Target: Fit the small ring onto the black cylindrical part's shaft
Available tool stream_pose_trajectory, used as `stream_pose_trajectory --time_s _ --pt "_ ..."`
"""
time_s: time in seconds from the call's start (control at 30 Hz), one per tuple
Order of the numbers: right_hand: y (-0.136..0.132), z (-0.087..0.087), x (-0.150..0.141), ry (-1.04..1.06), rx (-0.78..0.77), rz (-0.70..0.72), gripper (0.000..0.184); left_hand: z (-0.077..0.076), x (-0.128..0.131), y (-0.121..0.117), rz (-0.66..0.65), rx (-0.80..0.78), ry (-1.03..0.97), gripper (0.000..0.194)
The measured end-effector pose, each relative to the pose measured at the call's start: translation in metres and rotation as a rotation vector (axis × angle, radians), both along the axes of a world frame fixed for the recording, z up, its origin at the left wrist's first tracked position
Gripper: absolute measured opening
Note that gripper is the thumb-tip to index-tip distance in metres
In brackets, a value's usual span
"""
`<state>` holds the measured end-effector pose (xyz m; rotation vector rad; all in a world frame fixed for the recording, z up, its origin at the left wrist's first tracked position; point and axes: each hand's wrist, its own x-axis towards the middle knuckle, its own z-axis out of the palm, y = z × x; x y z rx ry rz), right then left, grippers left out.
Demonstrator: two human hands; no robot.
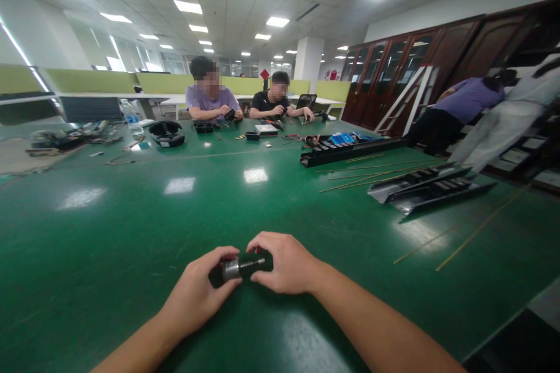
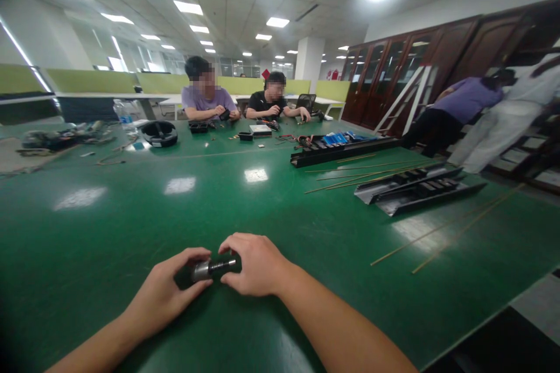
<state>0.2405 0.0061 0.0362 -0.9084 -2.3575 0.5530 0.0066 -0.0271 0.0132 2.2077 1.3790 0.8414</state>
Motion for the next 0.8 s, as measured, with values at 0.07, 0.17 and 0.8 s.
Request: stream_pose_trajectory --time_s 0.07,0.17,0.8 --pt "0.0009 -0.0022 0.0001 -0.004 0.001 0.019 0.039 0.002 0.0016 -0.0003 -0.034 0.02 0.002 0.024" --pt "0.0012 -0.0043 -0.0003 -0.01 -0.003 0.039 0.033 0.0044 0.0044 -0.0002 -0.088 0.042 0.004 0.02" --pt "0.0003 -0.0109 -0.0044 0.009 0.019 0.059 0.021 0.0037 0.0055 -0.0015 -0.105 0.185 -0.02 0.028"
